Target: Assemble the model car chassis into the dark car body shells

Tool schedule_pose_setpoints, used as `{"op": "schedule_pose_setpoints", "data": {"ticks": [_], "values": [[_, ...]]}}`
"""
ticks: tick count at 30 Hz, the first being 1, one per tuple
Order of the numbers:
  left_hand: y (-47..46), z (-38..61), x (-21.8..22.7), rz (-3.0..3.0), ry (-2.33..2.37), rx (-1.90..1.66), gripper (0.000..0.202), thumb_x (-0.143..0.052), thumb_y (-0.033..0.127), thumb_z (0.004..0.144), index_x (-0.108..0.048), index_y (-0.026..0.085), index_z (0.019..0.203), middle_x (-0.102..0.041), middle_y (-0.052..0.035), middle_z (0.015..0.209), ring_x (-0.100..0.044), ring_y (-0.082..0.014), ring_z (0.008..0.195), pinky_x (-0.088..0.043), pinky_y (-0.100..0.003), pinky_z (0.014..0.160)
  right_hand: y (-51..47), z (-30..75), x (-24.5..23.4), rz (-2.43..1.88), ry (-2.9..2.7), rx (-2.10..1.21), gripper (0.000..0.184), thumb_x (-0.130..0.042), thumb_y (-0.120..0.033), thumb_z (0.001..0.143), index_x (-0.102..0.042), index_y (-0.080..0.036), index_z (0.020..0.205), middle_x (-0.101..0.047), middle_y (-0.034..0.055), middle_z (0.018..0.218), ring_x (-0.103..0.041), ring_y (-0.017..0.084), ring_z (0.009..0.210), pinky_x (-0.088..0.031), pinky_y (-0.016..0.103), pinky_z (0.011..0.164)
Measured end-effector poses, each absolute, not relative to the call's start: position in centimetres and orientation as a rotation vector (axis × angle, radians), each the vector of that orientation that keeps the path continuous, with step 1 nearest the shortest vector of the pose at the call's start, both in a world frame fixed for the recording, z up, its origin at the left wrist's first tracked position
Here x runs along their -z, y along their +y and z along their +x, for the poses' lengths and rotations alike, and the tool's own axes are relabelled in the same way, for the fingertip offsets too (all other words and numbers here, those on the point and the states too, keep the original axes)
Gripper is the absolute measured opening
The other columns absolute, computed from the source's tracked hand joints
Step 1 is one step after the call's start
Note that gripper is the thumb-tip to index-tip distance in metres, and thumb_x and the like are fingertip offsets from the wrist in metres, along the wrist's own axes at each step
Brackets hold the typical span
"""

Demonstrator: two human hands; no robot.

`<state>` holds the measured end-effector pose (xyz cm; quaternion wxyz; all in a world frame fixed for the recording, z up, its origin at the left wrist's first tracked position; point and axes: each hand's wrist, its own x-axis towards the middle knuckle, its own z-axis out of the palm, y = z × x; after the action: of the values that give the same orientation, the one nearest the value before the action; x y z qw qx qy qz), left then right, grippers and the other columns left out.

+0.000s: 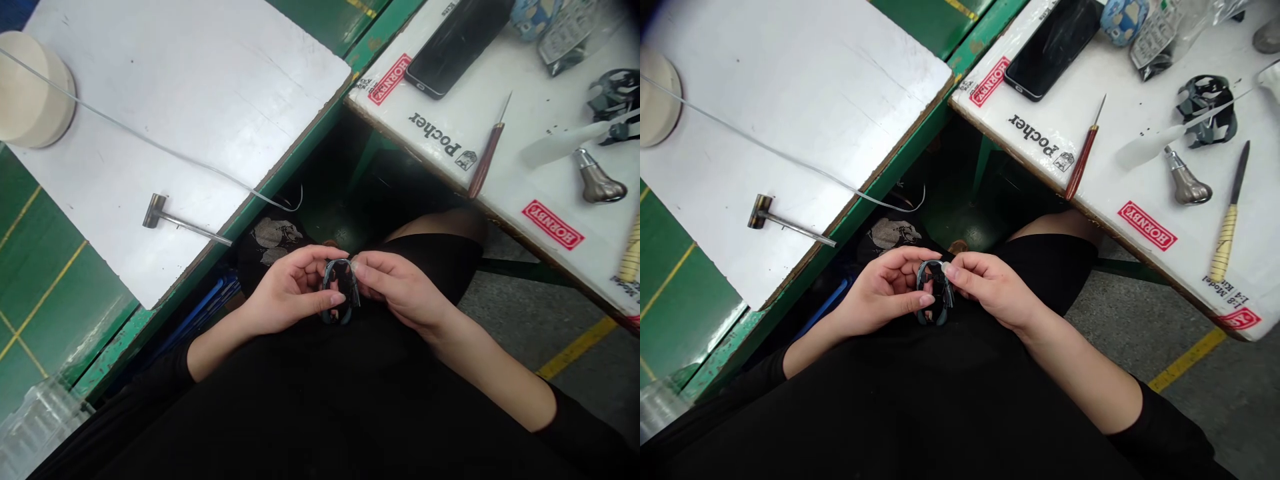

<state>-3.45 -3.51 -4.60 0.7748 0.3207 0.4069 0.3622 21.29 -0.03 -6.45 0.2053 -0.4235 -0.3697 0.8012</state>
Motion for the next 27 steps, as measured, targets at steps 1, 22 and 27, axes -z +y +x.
{"op": "schedule_pose_setpoints", "data": {"ticks": [1, 22, 27], "values": [[-3.4, -3.4, 4.5, 0.702, 0.882, -0.780, 0.056, -0.102, 0.016, 0.092, -0.081, 0.021, 0.144, -0.080, -0.0028, 0.102, -0.083, -0.0163, 0.087, -0.075, -0.026, 0.080, 0.0, 21.3, 6.4, -1.189, -1.036, -2.242, 0.063, -0.088, -0.078, 0.097, -0.067, -0.021, 0.079, -0.059, 0.0010, 0.076, -0.044, 0.015, 0.071, -0.035, 0.032, 0.067], [-2.2, -2.9, 5.5, 0.259, 0.797, -0.795, 0.054, -0.102, 0.024, 0.093, -0.079, 0.025, 0.142, -0.080, -0.0004, 0.102, -0.081, -0.0144, 0.073, -0.072, -0.024, 0.065, 0.3, 21.1, 6.9, -1.008, -0.823, -2.401, 0.049, -0.098, -0.063, 0.092, -0.079, -0.018, 0.091, -0.068, 0.0027, 0.078, -0.043, 0.011, 0.063, -0.030, 0.028, 0.057], [-2.4, -2.5, 5.6, 0.330, 0.803, -0.787, 0.056, -0.103, 0.026, 0.093, -0.078, 0.024, 0.143, -0.083, -0.0038, 0.109, -0.083, -0.0152, 0.074, -0.073, -0.024, 0.065, 0.4, 21.1, 7.2, -0.962, -0.812, -2.468, 0.052, -0.100, -0.064, 0.090, -0.079, -0.017, 0.090, -0.063, 0.0010, 0.074, -0.043, 0.010, 0.063, -0.030, 0.027, 0.058]]}}
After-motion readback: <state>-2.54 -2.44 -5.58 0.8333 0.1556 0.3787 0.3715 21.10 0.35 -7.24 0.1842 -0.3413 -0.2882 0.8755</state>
